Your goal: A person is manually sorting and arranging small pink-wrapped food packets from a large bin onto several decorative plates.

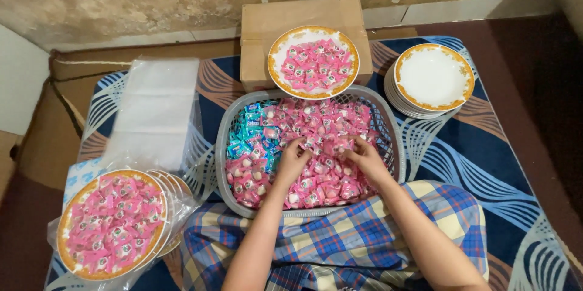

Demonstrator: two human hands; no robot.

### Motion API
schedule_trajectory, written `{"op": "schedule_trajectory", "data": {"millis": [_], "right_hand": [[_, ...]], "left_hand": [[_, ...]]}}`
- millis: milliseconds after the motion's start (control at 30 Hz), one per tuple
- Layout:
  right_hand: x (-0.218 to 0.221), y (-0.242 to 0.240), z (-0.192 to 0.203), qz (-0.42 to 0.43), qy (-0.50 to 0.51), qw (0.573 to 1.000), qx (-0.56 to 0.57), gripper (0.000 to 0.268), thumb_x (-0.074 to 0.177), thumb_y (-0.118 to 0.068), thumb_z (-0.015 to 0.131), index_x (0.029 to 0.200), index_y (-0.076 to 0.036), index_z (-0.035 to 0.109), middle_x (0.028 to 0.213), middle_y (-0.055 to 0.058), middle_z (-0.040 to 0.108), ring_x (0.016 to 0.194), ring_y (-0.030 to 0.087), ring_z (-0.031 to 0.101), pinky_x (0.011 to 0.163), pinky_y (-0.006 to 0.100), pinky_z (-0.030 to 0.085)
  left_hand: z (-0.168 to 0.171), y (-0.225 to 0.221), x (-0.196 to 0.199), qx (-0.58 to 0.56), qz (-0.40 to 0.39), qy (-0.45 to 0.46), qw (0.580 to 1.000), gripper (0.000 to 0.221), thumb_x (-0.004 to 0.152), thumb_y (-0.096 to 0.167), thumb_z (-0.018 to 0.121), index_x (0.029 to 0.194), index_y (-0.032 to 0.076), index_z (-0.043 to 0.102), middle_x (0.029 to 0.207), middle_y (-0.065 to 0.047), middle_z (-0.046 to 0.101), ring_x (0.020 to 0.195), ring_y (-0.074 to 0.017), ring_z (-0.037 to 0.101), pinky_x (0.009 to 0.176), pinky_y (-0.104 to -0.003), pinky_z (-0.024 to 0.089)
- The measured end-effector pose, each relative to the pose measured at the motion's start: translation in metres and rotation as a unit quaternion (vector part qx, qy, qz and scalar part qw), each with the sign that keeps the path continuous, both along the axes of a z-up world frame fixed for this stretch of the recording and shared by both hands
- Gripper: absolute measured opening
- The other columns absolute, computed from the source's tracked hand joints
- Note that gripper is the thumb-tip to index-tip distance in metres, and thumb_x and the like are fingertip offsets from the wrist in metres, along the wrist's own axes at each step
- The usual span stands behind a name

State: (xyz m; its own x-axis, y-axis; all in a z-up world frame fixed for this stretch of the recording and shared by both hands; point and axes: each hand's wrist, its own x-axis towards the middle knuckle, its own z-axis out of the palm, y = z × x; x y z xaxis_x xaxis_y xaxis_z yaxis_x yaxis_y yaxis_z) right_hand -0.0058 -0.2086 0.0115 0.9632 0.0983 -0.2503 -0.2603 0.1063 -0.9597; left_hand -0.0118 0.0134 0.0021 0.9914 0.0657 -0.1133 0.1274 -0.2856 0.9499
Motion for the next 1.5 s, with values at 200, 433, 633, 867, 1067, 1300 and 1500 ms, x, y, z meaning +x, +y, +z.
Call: {"op": "schedule_trajectory", "data": {"millis": [200, 433, 633, 867, 1067, 1300, 1500], "right_hand": [[0.009, 0.006, -0.005, -0.026, 0.033, 0.998, 0.045, 0.036, 0.094, -0.006, 0.062, 0.13, -0.008, 0.069, 0.094, 0.017, 0.074, 0.087, 0.024, 0.074, 0.078, 0.037, 0.061], [0.013, 0.01, 0.011, -0.064, 0.008, 0.997, 0.029, 0.016, 0.094, -0.01, 0.067, 0.107, -0.006, 0.075, 0.086, 0.011, 0.072, 0.079, 0.019, 0.07, 0.073, 0.032, 0.059], [0.048, 0.005, 0.048, -0.112, -0.125, 0.985, -0.044, 0.015, 0.088, -0.005, 0.077, 0.103, -0.007, 0.077, 0.083, 0.008, 0.07, 0.071, 0.013, 0.063, 0.068, 0.027, 0.055], [0.141, -0.001, 0.058, -0.131, -0.375, 0.879, -0.262, 0.027, 0.088, -0.012, 0.078, 0.116, -0.012, 0.077, 0.115, 0.009, 0.067, 0.107, 0.027, 0.068, 0.095, 0.038, 0.053], [0.202, -0.006, 0.047, -0.041, -0.455, 0.746, -0.484, 0.025, 0.09, -0.021, 0.074, 0.114, -0.017, 0.077, 0.118, 0.0, 0.066, 0.113, 0.022, 0.063, 0.095, 0.039, 0.043], [0.18, -0.014, 0.043, -0.055, -0.447, 0.772, -0.449, 0.015, 0.101, -0.024, 0.068, 0.114, -0.02, 0.075, 0.116, 0.002, 0.062, 0.115, 0.026, 0.056, 0.093, 0.042, 0.041], [0.148, -0.038, 0.026, -0.084, -0.452, 0.794, -0.398, 0.01, 0.102, -0.017, 0.067, 0.109, -0.015, 0.075, 0.112, 0.007, 0.061, 0.111, 0.032, 0.061, 0.095, 0.042, 0.045]], "left_hand": [[-0.046, 0.008, 0.02, -0.071, 0.004, 0.046, 0.996, 0.052, 0.085, 0.02, 0.073, 0.135, 0.011, 0.065, 0.11, -0.023, 0.074, 0.107, -0.0317, 0.072, 0.09, -0.042, 0.057], [-0.05, 0.006, 0.021, -0.113, 0.021, 0.026, 0.993, 0.043, 0.089, 0.021, 0.074, 0.13, 0.006, 0.068, 0.093, -0.017, 0.076, 0.085, -0.0222, 0.075, 0.078, -0.034, 0.059], [-0.041, 0.006, 0.017, -0.073, 0.038, 0.032, 0.996, 0.032, 0.096, 0.028, 0.067, 0.122, 0.012, 0.072, 0.078, -0.009, 0.077, 0.079, -0.0177, 0.075, 0.071, -0.03, 0.058], [0.032, 0.004, 0.011, -0.023, 0.115, -0.168, 0.979, 0.017, 0.098, 0.012, 0.065, 0.115, 0.013, 0.065, 0.087, -0.01, 0.072, 0.076, -0.0198, 0.07, 0.07, -0.033, 0.056], [0.06, 0.011, 0.059, 0.083, 0.103, -0.314, 0.94, 0.017, 0.096, 0.01, 0.066, 0.112, 0.014, 0.068, 0.095, -0.006, 0.07, 0.086, -0.0239, 0.066, 0.076, -0.036, 0.052], [0.062, -0.002, 0.152, 0.245, 0.042, -0.258, 0.934, 0.029, 0.095, 0.029, 0.064, 0.124, 0.028, 0.062, 0.119, 0.007, 0.068, 0.117, -0.022, 0.056, 0.097, -0.049, 0.043], [0.048, -0.002, 0.205, 0.436, -0.062, -0.227, 0.868, 0.032, 0.088, 0.018, 0.061, 0.12, 0.027, 0.065, 0.121, 0.005, 0.06, 0.126, -0.0208, 0.043, 0.099, -0.05, 0.038]]}}
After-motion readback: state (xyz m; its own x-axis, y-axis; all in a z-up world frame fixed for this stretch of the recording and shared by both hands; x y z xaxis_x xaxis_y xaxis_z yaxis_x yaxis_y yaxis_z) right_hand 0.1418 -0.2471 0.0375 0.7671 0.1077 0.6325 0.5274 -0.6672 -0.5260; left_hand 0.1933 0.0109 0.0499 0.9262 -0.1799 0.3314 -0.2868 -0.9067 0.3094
